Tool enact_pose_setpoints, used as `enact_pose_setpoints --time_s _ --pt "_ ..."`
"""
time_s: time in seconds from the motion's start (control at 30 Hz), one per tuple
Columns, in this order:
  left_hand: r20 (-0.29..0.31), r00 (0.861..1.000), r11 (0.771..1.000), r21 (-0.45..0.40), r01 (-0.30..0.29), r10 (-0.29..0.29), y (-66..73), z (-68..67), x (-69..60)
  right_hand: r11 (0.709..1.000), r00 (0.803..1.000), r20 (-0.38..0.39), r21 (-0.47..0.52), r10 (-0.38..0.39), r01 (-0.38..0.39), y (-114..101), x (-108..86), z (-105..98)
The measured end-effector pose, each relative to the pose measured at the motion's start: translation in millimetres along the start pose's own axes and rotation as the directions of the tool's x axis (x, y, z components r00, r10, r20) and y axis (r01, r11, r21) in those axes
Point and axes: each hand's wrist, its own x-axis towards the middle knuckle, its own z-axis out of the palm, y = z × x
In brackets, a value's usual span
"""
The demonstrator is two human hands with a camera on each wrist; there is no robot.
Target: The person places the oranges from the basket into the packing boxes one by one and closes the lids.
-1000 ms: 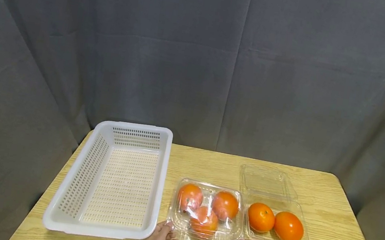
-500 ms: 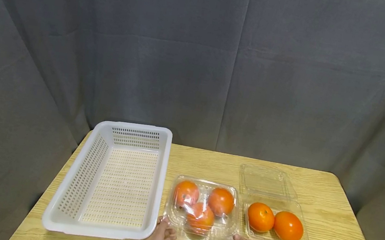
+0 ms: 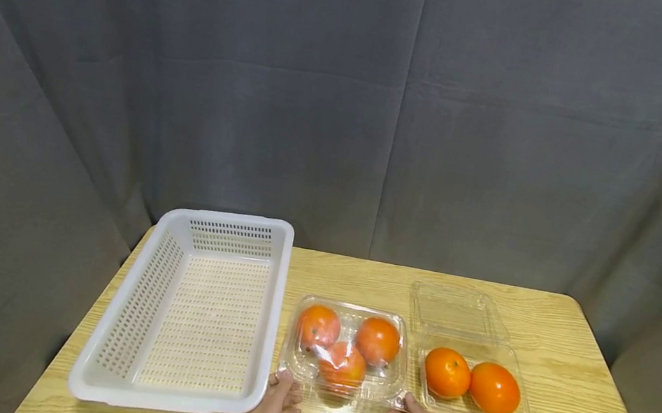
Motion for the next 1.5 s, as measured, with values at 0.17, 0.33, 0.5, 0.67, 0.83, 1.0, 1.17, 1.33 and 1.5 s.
enact_pose_setpoints --time_s 0.17,0.33,0.5,0.67,0.83,1.0,1.17,1.33,1.5 --pt "0.153 0.986 0.998 -0.006 0.069 -0.068 0.1 4.1 -8.5 0.999 0.997 0.073 -0.039 -0.006 0.009 -3 -4.3 -7" --pt "0.259 0.962 0.995 0.068 0.069 -0.084 -4.4 15.9 -14.7 0.99 0.998 0.055 -0.141 -0.003 0.011 -6 -11.9 -13" --pt "0.315 0.945 0.988 0.152 0.035 -0.082 -8.8 34.4 -17.2 0.963 1.0 0.009 -0.269 -0.016 0.017 -7 -21.6 -19" --pt "0.391 0.915 0.978 0.21 0.015 -0.097 -11.0 57.8 -19.7 0.941 1.0 -0.009 -0.338 -0.023 0.019 -9 -28.9 -29" --pt "0.433 0.896 0.976 0.217 -0.003 -0.094 -12.1 84.2 -20.4 0.928 0.999 -0.042 -0.373 -0.026 0.008 -12 -34.5 -43" --pt "0.422 0.899 0.982 0.183 0.045 -0.12 -19.6 106.4 -20.7 0.922 0.996 -0.081 -0.388 -0.032 -0.002 -16 -40.7 -55" --pt "0.395 0.908 0.984 0.16 0.083 -0.141 -28.6 126.8 -21.5 0.912 0.993 -0.116 -0.41 -0.034 -0.017 -26 -47.5 -68" --pt "0.342 0.932 0.991 0.106 0.088 -0.119 -36.2 145.8 -21.4 0.879 0.983 -0.173 -0.476 -0.058 -0.032 -42 -56.3 -82" --pt "0.318 0.944 0.996 0.016 0.087 -0.087 -40.6 159.0 -18.7 0.84 0.95 -0.292 -0.539 -0.111 -0.068 -61 -62.0 -89"
